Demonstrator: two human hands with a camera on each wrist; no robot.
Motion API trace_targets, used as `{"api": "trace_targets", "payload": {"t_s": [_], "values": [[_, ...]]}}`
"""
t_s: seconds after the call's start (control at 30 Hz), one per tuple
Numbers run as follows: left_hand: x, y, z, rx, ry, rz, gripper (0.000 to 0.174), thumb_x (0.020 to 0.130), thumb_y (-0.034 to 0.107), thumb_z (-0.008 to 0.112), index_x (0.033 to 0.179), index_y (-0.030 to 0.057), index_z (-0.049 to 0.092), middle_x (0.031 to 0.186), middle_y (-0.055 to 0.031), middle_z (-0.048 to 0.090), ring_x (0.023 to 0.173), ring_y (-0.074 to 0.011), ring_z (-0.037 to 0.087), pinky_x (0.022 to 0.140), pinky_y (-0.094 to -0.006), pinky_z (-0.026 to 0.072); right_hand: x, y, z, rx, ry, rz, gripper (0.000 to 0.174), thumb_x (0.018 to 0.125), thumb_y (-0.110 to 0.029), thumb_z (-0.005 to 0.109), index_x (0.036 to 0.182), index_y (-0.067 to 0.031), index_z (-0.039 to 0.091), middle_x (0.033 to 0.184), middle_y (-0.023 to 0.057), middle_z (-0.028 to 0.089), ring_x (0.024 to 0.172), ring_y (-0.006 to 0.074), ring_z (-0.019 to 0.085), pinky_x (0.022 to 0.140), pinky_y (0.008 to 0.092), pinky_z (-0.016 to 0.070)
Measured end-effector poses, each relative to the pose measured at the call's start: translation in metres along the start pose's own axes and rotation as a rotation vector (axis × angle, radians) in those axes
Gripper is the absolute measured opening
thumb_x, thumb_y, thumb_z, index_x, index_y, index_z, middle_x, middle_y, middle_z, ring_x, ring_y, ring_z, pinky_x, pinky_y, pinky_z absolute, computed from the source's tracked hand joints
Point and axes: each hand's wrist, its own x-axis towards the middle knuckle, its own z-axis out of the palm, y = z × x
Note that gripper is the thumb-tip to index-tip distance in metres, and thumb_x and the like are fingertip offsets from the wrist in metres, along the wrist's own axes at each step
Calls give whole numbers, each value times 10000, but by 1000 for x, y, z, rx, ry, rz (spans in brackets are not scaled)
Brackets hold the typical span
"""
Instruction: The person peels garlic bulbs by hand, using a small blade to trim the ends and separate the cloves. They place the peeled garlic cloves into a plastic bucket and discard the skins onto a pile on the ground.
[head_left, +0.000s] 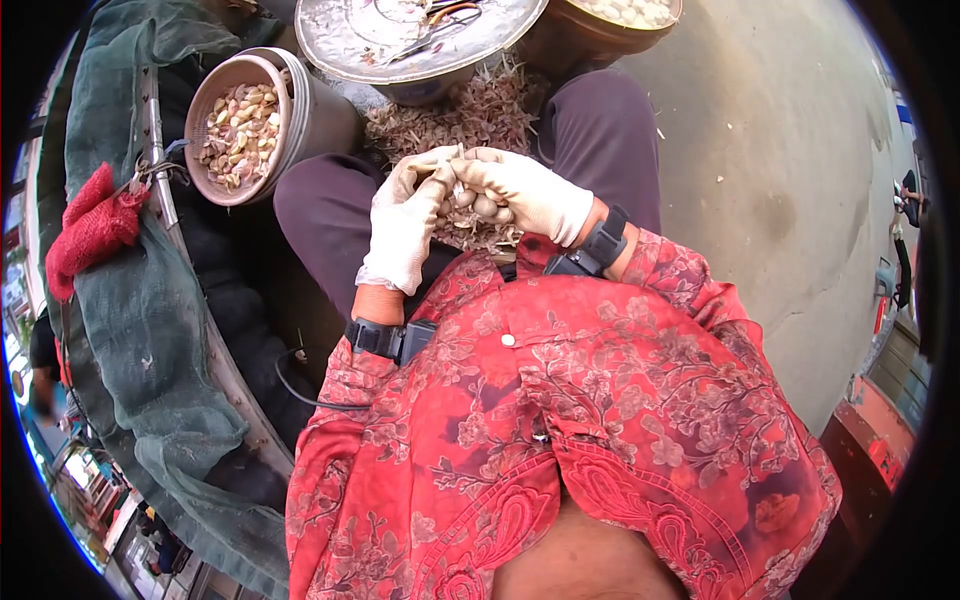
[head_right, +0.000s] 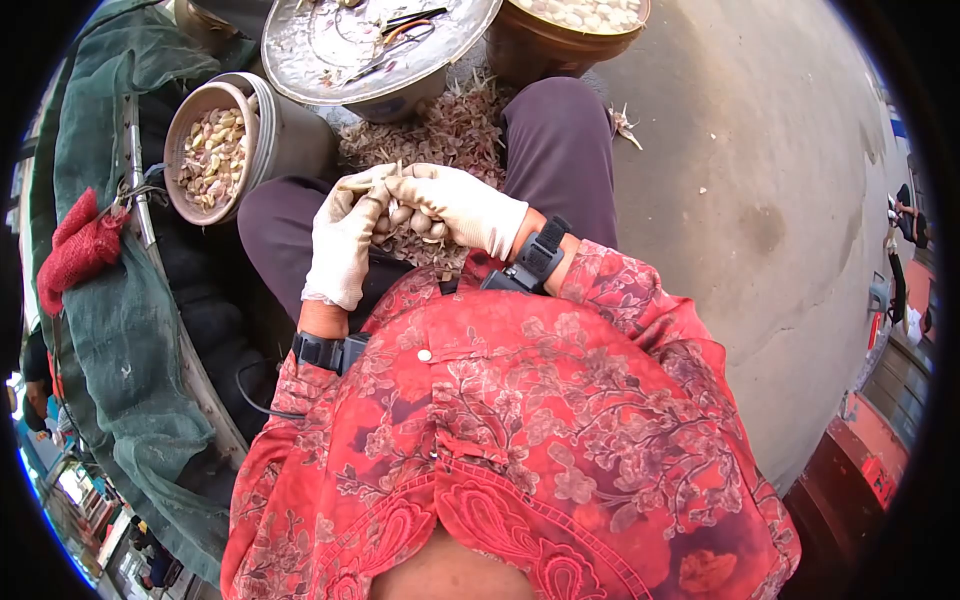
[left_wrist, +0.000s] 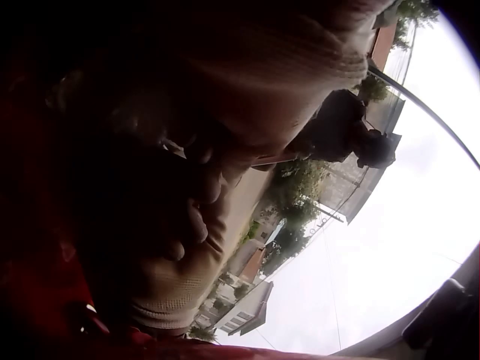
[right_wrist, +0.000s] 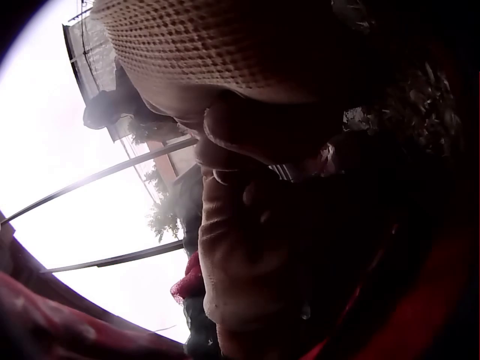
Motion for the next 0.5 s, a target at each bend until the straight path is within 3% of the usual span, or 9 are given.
{"api": "trace_targets", "payload": {"t_s": [0.13, 0.23, 0.3, 0.5], "values": [[4, 1, -7, -60, -55, -78, 238, 936, 135, 586, 1140, 16, 612, 814, 38, 582, 622, -7, 455, 546, -152, 362, -4, -4, 4, -30, 28, 21, 178, 984, -263, 530, 971, -91, 570, 757, -33, 585, 518, -4, 419, 433, 131, 317], [9, -10, -15, -271, -155, -125, 206, 936, 112, 581, 1114, 8, 597, 853, 19, 607, 634, -23, 510, 538, -162, 394, -3, -6, 7, -7, 52, 39, 157, 973, -234, 541, 969, -82, 580, 745, -36, 575, 506, -3, 403, 426, 137, 301], [16, -21, -18, -619, -260, -144, 237, 952, 149, 563, 1142, 9, 579, 822, 9, 597, 635, -42, 515, 540, -167, 394, 1, -4, 5, 223, 21, 70, 135, 958, -207, 555, 953, -77, 589, 734, -32, 567, 492, 0, 384, 414, 148, 282], [19, -18, -26, -717, -210, -206, 293, 979, 188, 512, 1197, -4, 552, 793, -1, 580, 636, -70, 511, 535, -200, 400, 5, -4, -1, 281, -61, 79, 141, 946, -209, 565, 953, -74, 604, 710, -21, 549, 466, 10, 360, 405, 165, 274]]}}
